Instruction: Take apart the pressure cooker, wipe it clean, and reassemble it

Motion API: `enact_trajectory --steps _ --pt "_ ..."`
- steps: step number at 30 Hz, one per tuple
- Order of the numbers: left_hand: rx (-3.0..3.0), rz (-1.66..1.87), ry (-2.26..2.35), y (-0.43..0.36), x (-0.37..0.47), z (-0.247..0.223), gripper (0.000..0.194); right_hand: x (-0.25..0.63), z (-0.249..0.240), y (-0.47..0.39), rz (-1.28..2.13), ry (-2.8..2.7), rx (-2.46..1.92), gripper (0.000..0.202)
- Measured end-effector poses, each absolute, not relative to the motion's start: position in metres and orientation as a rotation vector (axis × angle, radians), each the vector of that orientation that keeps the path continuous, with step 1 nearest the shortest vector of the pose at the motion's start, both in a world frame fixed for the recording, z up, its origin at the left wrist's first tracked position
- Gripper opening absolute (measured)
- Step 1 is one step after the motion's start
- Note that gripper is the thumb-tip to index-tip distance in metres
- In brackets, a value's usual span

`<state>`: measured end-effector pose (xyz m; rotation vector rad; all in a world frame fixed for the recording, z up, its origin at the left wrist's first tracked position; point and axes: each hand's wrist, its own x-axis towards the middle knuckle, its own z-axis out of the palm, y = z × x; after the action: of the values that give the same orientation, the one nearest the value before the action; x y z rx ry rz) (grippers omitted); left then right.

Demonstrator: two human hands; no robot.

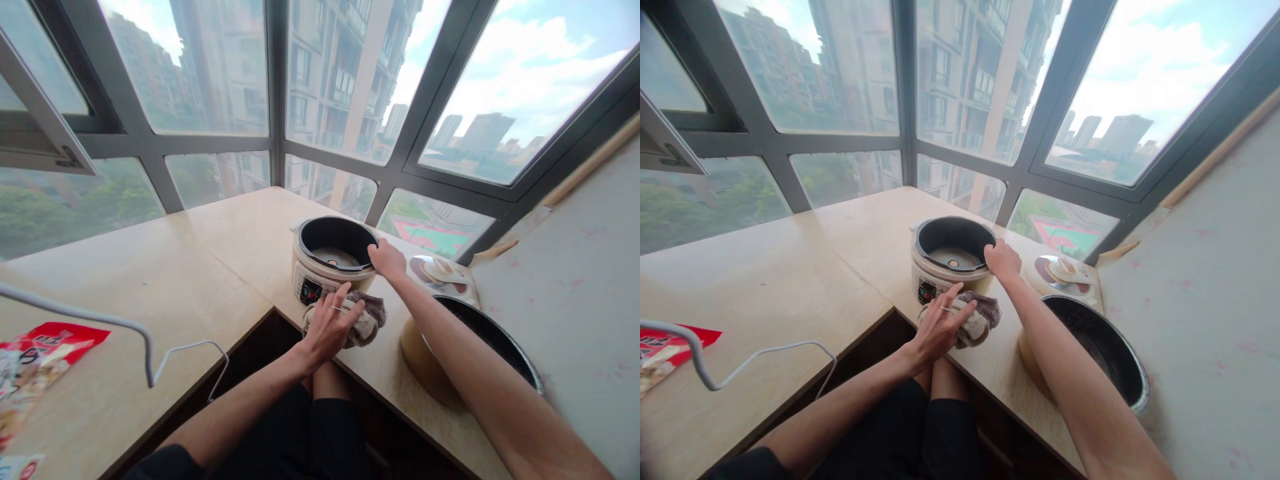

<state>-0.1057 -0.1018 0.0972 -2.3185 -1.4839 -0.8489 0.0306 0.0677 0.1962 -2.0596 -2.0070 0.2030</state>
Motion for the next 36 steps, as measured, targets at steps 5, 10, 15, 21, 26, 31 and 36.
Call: enact_trajectory --steps 5,10,15,21,26,31,36 --pt "-2.281 -1.126 -1.282 -0.096 -0.121 0.087 0.060 0.030 0.196 0.068 0.189 -1.994 -2.059 0.047" --pt "-2.211 -1.352 -1.468 -0.100 -0.152 0.088 0.073 0.030 0.197 0.066 0.192 -1.991 -2.055 0.046" --pt "-2.087 -1.482 -1.650 -0.102 -0.190 0.077 0.061 0.030 0.199 0.065 0.200 -1.991 -2.065 0.046" --pt "-1.754 -1.784 -1.969 -0.087 -0.224 0.065 0.040 0.029 0.199 0.064 0.186 -1.997 -2.079 0.046" --pt "-1.715 -1.822 -2.500 -0.075 -0.229 0.046 0.031 0.029 0.197 0.065 0.161 -1.994 -2.078 0.046" --pt "-1.762 -1.846 -2.574 -0.094 -0.204 0.015 0.024 0.029 0.197 0.066 0.160 -1.975 -2.078 0.047" --pt "-1.781 -2.002 -2.331 -0.117 -0.184 0.007 0.039 0.030 0.197 0.063 0.166 -1.947 -2.064 0.047"
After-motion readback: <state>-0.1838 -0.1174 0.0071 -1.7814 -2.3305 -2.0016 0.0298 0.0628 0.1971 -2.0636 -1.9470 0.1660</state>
